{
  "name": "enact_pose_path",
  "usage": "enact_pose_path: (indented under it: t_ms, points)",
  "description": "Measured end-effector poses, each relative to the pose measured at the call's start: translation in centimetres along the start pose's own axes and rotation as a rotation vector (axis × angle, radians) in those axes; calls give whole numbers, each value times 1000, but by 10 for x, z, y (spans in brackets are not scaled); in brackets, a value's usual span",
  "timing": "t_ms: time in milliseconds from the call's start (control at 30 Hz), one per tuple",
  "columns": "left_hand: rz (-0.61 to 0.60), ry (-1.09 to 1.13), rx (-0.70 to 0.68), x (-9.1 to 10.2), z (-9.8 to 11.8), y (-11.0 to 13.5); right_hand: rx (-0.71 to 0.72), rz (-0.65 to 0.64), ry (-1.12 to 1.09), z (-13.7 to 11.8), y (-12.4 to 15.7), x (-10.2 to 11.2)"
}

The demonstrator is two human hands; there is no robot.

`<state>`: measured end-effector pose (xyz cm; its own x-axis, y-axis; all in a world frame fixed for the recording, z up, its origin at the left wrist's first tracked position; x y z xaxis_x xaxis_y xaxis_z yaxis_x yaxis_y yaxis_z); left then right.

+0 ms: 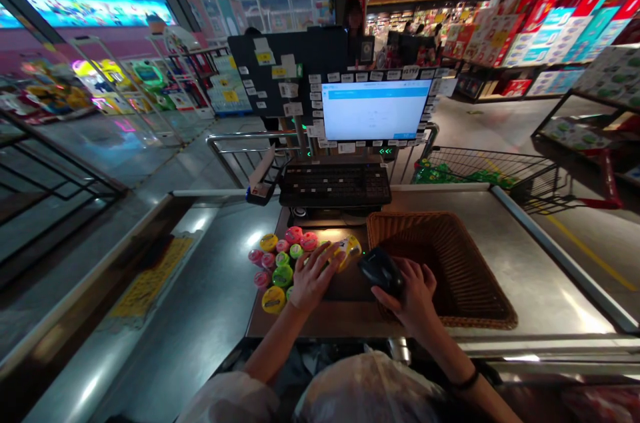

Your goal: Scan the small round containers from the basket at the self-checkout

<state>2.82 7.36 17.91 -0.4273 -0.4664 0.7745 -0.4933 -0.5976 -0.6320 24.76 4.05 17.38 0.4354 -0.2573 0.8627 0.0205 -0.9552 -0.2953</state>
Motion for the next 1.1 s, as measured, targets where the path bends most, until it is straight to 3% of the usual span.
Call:
enact_pose_path:
  t_ms: [233, 500, 733, 967, 1100]
  points:
    - [-248, 92, 245, -15, -2, 18, -56, -38, -11, 8, 0, -17]
    - [-396, 180, 527, -56, -4, 52, -165, -8, -60, 19, 1, -27]
    - [-549, 209, 507, -83, 4, 64, -262, -22, -173, 26, 3, -35]
    - [-656, 158, 410, -114, -5, 83, -294, -42, -150, 32, 11, -31]
    - [-690, 185, 353, -122, -9, 90, -325, -67, -203, 25, 10, -26]
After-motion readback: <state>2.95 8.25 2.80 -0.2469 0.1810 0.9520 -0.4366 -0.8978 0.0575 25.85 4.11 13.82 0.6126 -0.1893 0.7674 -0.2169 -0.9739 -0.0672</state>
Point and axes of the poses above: each hand's wrist, its own y-axis away from the middle knuckle, its own x-axis out of the back of the hand, z = x × y, the point moved 7 cm from there along -y, towards the middle knuckle, and after that the axes turned 4 degrees about y, right-handed, at the moved point
